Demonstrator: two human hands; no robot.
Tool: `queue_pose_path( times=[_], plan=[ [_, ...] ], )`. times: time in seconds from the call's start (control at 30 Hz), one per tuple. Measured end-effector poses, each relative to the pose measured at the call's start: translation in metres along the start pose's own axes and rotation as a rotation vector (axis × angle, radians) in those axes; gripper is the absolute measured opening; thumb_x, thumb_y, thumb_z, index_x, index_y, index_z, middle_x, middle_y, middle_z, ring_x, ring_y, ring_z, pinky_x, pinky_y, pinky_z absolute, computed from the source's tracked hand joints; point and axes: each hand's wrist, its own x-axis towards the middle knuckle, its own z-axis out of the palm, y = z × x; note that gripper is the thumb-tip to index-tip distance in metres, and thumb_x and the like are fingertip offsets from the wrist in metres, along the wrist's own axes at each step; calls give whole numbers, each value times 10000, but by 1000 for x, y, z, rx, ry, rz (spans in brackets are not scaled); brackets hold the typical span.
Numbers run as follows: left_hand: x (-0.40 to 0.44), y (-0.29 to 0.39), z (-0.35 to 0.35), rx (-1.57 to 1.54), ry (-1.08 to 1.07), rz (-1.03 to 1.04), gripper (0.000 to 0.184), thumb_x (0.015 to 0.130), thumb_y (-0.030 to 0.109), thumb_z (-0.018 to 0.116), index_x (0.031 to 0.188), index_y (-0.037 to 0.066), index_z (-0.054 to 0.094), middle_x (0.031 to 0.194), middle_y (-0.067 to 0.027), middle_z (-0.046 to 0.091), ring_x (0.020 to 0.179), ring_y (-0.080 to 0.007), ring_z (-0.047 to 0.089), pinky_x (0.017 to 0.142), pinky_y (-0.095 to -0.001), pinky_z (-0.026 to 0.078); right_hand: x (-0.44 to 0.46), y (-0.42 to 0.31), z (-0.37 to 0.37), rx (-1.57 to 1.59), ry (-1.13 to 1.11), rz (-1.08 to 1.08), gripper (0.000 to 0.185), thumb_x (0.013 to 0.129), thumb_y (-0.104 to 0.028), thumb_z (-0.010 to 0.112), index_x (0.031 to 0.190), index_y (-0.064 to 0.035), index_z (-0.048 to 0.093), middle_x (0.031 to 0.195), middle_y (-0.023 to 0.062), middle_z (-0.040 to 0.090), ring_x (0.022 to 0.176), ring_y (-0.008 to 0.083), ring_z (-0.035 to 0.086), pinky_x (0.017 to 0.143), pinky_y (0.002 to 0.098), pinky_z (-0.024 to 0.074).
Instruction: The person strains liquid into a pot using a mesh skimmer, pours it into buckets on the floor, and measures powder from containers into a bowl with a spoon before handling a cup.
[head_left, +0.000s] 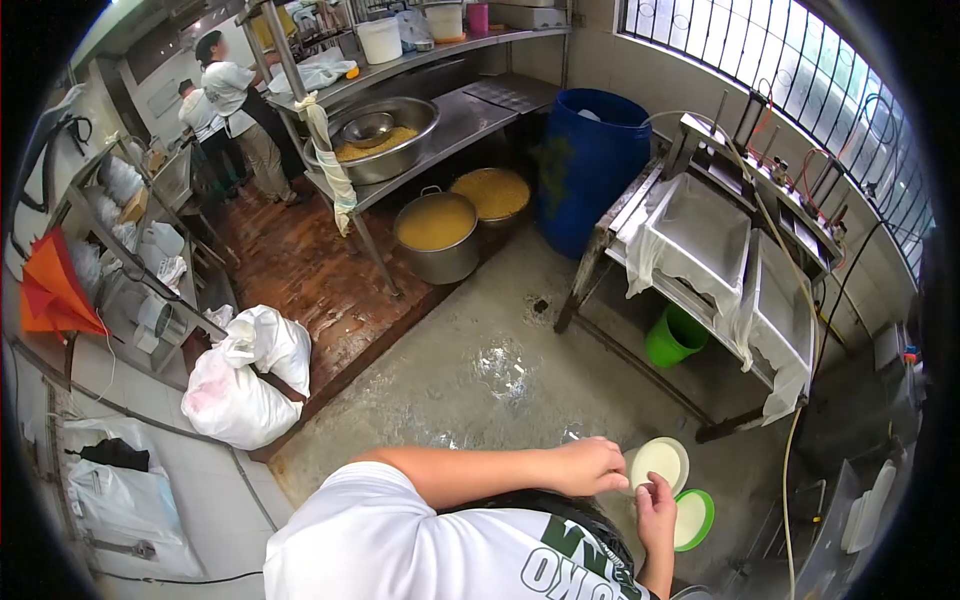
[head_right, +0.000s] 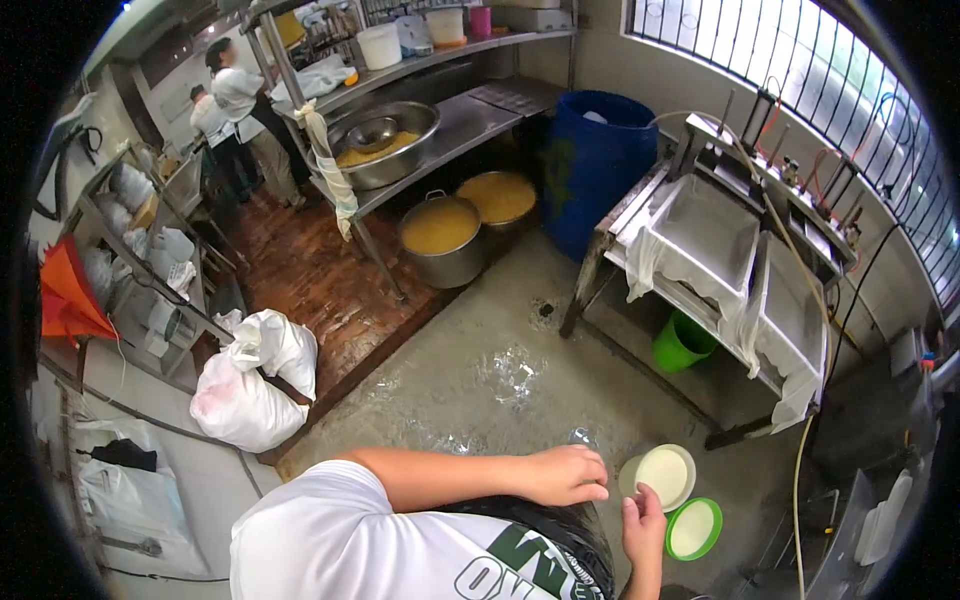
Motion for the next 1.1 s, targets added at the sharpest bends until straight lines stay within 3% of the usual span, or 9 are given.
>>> queue_pose_path(
  times=[0.2, 0.27, 0.4, 0.53, 0.63, 0.73, 0.8, 0.87, 1.1],
  plan=[
    [-15, 18, 12, -116, -6, -270, 404, 995, 338, 602, 1200, -7, 649, 1108, -244, 694, 1028, -432, 662, 893, -493, 523, -6, -7, 19, -119, -374, 24, 326, 962, -120, 673, 1248, 36, 664, 1018, 121, 743, 893, 157, 667, 836, 316, 547],
    [-13, 15, 22, -126, -30, -280, 384, 993, 279, 596, 1247, -7, 627, 1133, -254, 695, 1058, -436, 664, 906, -503, 524, -10, 4, 18, -94, -376, 22, 297, 985, -160, 664, 1205, 38, 661, 942, 69, 708, 783, 128, 642, 730, 288, 542],
    [1, 7, 28, -74, 45, -149, 312, 980, 166, 580, 1235, -4, 640, 1130, -246, 702, 1068, -437, 663, 915, -502, 530, -18, 17, 6, 3, -175, 39, 297, 992, -147, 644, 1205, 60, 648, 971, 77, 705, 798, 131, 654, 707, 299, 552],
    [22, 25, 16, -9, -206, -267, 286, 990, 213, 590, 1170, 6, 673, 1143, -208, 712, 1106, -425, 648, 936, -499, 522, -27, 31, -6, 44, -15, 69, 282, 1000, -138, 627, 1205, 55, 644, 963, 75, 696, 773, 132, 642, 702, 295, 555],
    [33, 27, 32, 170, -281, -23, 336, 992, 288, 613, 1166, 8, 678, 1227, -232, 677, 1170, -429, 616, 992, -499, 498, -42, 34, -12, 169, 119, 149, 255, 1005, -131, 615, 1193, 37, 652, 933, 61, 691, 731, 117, 629, 682, 282, 555],
    [36, 21, 57, 245, -156, 180, 405, 988, 351, 629, 1178, -4, 678, 1346, -273, 600, 1242, -444, 573, 1057, -497, 464, -60, 35, -11, 190, 175, 209, 287, 983, -169, 665, 1195, 25, 681, 948, 80, 727, 796, 136, 675, 717, 297, 564],
    [44, 21, 60, -21, -353, 15, 450, 983, 373, 636, 1198, -21, 674, 1427, -308, 524, 1257, -460, 564, 1075, -484, 462, -67, 47, -8, 165, 217, 208, 275, 991, -162, 658, 1187, 30, 679, 944, 76, 727, 791, 130, 679, 717, 291, 564],
    [48, 17, 66, -37, -421, 60, 469, 989, 375, 632, 1215, -34, 668, 1413, -304, 542, 1280, -453, 556, 1078, -475, 465, -74, 53, -6, 138, 241, 207, 264, 999, -155, 650, 1180, 35, 676, 940, 72, 727, 786, 124, 683, 718, 285, 564],
    [59, 12, 58, -35, -438, 31, 451, 1003, 366, 624, 1210, -32, 668, 1376, -297, 572, 1243, -439, 588, 1041, -464, 493, -75, 34, -6, 133, 269, 284, 280, 993, -165, 662, 1195, 29, 681, 946, 72, 733, 786, 121, 676, 735, 294, 561]
  ],
)
